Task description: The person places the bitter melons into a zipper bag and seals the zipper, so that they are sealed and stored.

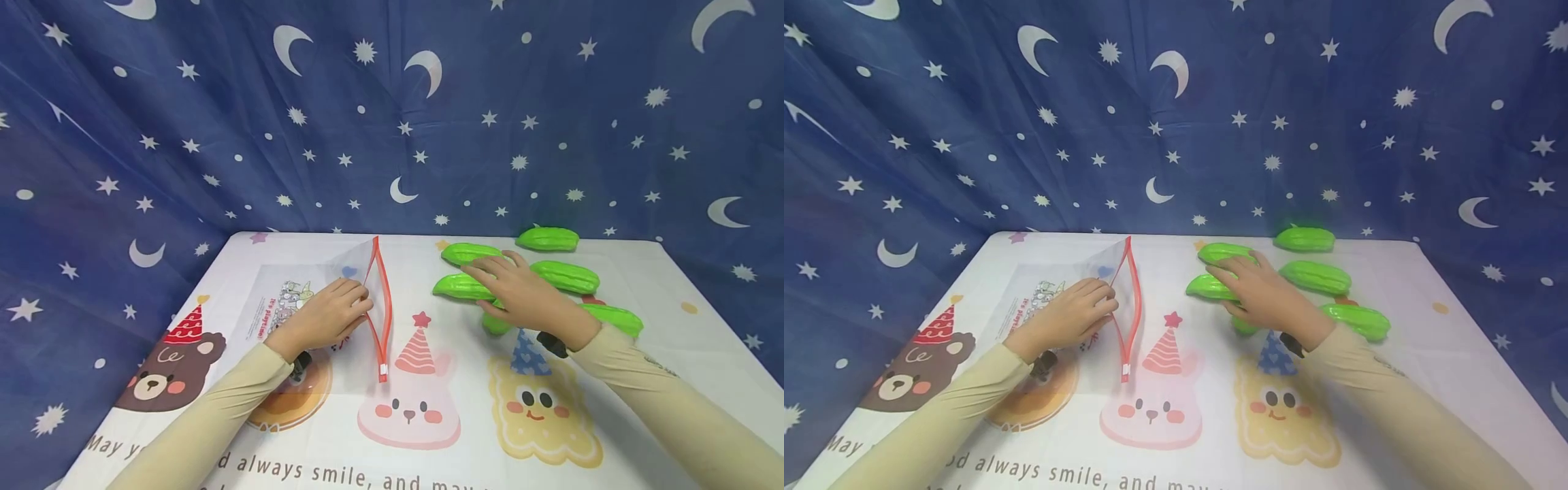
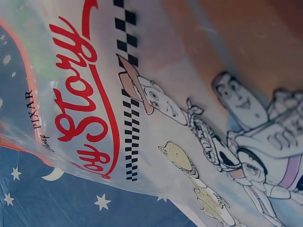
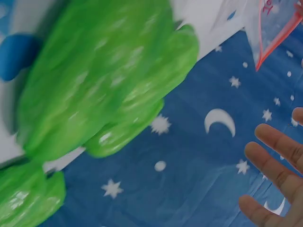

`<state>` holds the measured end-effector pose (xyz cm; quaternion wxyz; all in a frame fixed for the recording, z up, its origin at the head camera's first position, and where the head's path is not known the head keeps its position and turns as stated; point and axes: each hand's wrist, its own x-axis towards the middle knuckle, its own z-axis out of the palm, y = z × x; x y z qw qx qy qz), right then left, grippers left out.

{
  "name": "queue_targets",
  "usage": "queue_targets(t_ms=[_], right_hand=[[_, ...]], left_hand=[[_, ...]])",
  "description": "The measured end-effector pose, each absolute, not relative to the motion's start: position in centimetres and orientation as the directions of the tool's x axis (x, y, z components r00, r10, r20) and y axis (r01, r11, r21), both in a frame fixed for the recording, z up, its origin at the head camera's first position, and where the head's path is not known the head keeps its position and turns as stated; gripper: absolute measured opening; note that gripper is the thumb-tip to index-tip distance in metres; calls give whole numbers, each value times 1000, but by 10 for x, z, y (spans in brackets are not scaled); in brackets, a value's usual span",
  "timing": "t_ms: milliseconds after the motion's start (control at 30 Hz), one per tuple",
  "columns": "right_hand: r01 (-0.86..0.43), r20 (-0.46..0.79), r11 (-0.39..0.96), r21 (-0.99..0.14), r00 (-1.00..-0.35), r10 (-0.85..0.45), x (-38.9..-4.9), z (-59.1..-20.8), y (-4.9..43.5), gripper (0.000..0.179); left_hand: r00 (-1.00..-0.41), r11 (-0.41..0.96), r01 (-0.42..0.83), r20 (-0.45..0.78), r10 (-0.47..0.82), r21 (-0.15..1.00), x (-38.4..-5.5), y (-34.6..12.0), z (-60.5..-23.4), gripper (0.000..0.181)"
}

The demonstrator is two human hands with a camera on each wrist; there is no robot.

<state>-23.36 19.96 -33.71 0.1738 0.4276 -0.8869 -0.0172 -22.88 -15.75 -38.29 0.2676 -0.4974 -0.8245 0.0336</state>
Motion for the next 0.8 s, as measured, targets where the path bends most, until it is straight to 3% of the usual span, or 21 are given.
queue_targets(t_ms=[533,800], right_hand=[[-720,302,682,132,-626,-719,-227,-347,250,57],[-678,252,729,90,-693,-675,-230,-361,264,52]], left_hand=[[-356,500,808,419,835,-311,-228,-160,-383,15],[-352,498,811,425,834,-306,-227,-161,-384,16]])
